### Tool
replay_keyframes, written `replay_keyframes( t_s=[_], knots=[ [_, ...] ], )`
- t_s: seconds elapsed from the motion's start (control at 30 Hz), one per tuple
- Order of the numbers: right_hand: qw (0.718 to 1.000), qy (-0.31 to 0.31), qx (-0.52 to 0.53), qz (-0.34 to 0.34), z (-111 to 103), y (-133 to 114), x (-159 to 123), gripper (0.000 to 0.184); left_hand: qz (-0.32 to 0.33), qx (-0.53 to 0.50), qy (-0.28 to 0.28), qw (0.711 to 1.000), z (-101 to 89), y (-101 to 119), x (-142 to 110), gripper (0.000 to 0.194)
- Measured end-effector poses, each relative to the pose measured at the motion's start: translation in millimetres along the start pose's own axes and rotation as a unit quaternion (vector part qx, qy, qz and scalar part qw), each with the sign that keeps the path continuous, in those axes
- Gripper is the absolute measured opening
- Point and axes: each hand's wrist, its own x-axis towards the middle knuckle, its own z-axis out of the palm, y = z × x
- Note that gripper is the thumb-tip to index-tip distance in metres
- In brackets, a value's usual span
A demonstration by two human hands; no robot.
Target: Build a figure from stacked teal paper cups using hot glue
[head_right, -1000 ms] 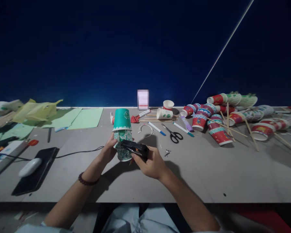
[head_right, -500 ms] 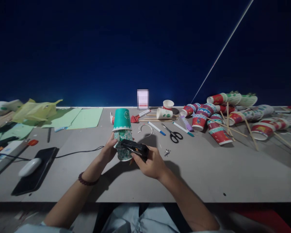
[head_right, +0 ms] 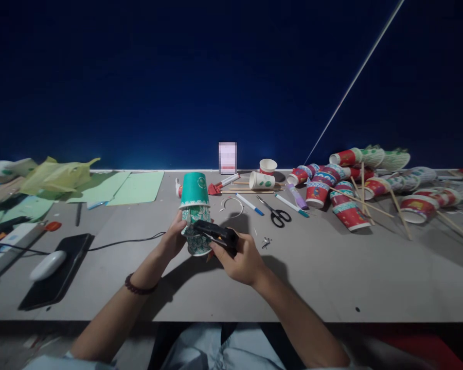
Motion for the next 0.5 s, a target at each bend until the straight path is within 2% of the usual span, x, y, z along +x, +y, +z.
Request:
replay_keyframes(
  t_s=[0.23,0.5],
  knots=[
    [1.0,0.005,0.01,0.012,1.7,2.1,-1.0,0.015,0.0,0.004,0.007,1.0,0.3,-0.2,1.1,0.082],
    [1.0,-0.01,0.006,-0.017,0.4,-2.8,2.9,0.016,0.011,-0.003,0.006,1.0,0.5,-0.8,1.4,0.078]
  ],
)
